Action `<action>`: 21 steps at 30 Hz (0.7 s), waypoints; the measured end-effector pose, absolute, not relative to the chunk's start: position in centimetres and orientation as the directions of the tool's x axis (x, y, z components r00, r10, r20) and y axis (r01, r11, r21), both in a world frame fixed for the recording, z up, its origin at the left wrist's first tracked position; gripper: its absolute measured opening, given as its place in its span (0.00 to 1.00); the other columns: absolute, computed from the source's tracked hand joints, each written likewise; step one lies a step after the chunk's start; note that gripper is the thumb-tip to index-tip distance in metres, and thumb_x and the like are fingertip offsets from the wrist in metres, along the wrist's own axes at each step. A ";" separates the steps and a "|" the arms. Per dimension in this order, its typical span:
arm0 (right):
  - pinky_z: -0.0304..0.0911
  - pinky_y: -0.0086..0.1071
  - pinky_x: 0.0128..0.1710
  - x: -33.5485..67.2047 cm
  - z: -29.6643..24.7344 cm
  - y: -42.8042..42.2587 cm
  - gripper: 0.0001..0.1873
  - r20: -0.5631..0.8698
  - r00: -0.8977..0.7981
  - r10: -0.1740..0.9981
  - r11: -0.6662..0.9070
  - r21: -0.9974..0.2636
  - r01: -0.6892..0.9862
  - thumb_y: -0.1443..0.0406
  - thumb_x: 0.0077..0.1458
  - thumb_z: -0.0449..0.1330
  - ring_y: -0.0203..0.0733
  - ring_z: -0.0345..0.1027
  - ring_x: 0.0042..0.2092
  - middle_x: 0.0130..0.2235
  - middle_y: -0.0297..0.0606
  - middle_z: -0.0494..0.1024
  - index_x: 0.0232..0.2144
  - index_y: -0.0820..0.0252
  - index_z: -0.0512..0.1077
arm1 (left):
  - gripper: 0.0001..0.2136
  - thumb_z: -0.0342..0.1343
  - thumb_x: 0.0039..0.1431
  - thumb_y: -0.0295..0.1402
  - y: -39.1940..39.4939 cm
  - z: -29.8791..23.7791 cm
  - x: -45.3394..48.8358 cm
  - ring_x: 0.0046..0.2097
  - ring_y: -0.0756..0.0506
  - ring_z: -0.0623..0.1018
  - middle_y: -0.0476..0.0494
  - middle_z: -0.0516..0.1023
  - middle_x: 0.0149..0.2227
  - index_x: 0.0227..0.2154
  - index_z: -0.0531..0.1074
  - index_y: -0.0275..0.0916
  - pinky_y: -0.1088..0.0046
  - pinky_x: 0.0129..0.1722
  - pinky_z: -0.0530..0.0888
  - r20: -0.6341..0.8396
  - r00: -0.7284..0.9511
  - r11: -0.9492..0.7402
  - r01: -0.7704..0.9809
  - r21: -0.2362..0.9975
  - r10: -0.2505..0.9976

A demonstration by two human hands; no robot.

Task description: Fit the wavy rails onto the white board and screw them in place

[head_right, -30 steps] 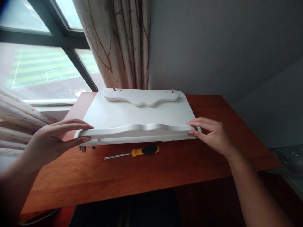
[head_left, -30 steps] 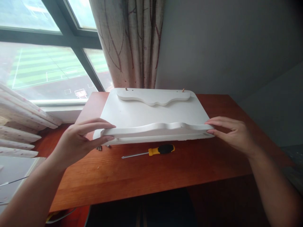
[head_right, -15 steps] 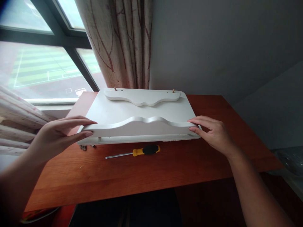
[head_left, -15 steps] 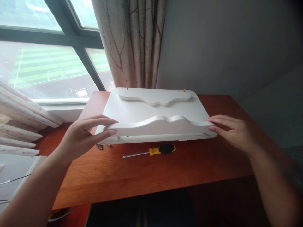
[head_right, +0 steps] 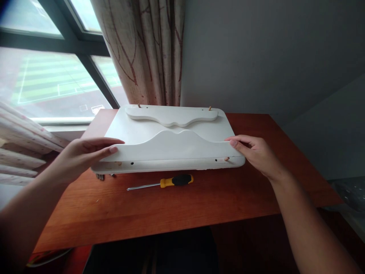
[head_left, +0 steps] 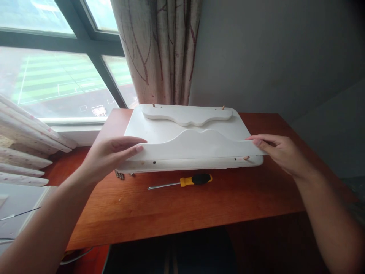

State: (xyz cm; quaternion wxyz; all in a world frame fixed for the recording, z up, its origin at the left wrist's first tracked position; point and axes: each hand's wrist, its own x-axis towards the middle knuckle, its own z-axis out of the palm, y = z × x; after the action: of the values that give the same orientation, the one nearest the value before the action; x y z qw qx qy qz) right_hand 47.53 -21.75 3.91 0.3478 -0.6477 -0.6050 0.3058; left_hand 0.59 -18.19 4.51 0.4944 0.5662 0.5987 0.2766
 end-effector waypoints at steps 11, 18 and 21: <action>0.71 0.43 0.49 47.3 3.9 -20.1 0.21 -0.047 0.102 0.994 -0.093 -0.853 0.514 0.46 0.51 0.68 0.52 0.75 0.49 0.46 0.39 0.82 0.40 0.51 0.82 | 0.26 0.63 0.54 0.52 -17.5 4.1 0.5 0.24 0.42 0.82 0.43 0.83 0.35 0.49 0.79 0.40 0.71 0.14 0.77 -0.247 0.172 0.115 0.552 0.826 0.954; 0.72 0.38 0.43 47.5 3.6 -20.9 0.23 -0.067 0.100 0.993 -0.110 -0.841 0.529 0.46 0.49 0.69 0.49 0.76 0.46 0.43 0.41 0.83 0.41 0.54 0.82 | 0.22 0.66 0.51 0.49 -18.0 4.0 0.1 0.24 0.45 0.81 0.45 0.83 0.35 0.45 0.81 0.40 0.71 0.18 0.80 -0.077 0.171 -0.031 0.554 0.832 0.982; 0.72 0.36 0.42 47.6 3.4 -21.2 0.22 -0.061 0.089 0.994 -0.099 -0.842 0.530 0.47 0.50 0.69 0.48 0.76 0.45 0.44 0.40 0.82 0.42 0.53 0.82 | 0.21 0.66 0.52 0.47 -17.9 3.9 -0.2 0.27 0.46 0.80 0.45 0.83 0.36 0.44 0.81 0.39 0.72 0.20 0.80 -0.040 0.188 -0.075 0.568 0.820 0.981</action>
State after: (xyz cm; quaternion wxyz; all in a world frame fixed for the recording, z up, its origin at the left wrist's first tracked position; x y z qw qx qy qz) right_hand 47.62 -21.24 3.42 0.3368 -0.6564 -0.5805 0.3447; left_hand -0.20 -17.94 3.87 0.3678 0.6773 0.5719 0.2810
